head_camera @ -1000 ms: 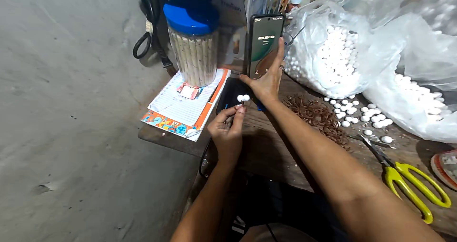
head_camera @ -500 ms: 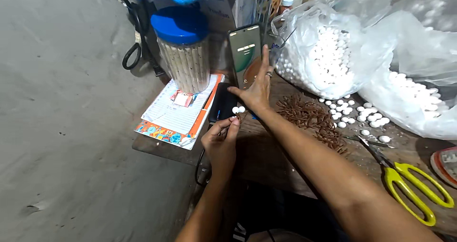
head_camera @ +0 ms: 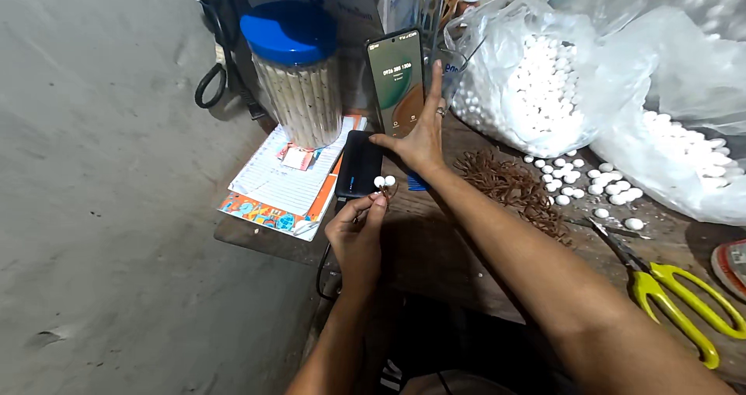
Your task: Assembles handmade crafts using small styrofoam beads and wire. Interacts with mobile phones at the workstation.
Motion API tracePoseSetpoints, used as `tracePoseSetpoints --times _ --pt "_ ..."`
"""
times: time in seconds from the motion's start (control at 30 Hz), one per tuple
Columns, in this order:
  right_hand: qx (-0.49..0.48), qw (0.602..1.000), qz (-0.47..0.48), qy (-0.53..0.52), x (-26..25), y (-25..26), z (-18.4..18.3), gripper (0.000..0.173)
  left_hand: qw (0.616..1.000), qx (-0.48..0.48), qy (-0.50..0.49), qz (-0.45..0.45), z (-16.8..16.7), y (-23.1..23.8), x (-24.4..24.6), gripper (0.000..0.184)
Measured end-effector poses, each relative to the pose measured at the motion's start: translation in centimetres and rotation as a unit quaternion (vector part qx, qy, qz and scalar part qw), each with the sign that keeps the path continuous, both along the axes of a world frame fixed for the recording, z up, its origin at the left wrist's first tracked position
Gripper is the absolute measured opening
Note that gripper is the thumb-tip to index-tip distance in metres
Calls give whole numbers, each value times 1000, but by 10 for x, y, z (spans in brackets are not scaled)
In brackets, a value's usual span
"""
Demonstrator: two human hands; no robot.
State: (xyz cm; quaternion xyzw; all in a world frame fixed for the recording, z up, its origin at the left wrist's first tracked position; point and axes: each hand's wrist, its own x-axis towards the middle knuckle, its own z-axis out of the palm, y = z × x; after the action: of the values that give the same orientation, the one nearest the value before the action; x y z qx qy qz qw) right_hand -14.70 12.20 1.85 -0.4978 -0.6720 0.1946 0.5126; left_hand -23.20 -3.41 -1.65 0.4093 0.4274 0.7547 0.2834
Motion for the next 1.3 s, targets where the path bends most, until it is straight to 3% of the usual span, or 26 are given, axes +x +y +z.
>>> tracePoseSetpoints --times 0.1,0.17,0.23,0.37,0.47,1.3 --pt "18 996 70 46 12 2 -4 144 1000 -6 12 8 0 0 1 18" --pt "-25 988 127 85 22 3 -4 134 1000 -9 25 9 0 -1 0 17" --pt "-89 971 174 136 34 8 -3 112 1000 -8 26 4 0 -1 -1 18" --pt "-152 941 200 226 49 18 -2 52 1000 -9 20 3 1 -1 1 21" --pt "-171 936 193 240 50 24 -4 29 1000 -6 14 5 1 -1 2 22" --pt "-125 948 179 230 45 21 -4 24 1000 11 17 -6 -1 0 0 22"
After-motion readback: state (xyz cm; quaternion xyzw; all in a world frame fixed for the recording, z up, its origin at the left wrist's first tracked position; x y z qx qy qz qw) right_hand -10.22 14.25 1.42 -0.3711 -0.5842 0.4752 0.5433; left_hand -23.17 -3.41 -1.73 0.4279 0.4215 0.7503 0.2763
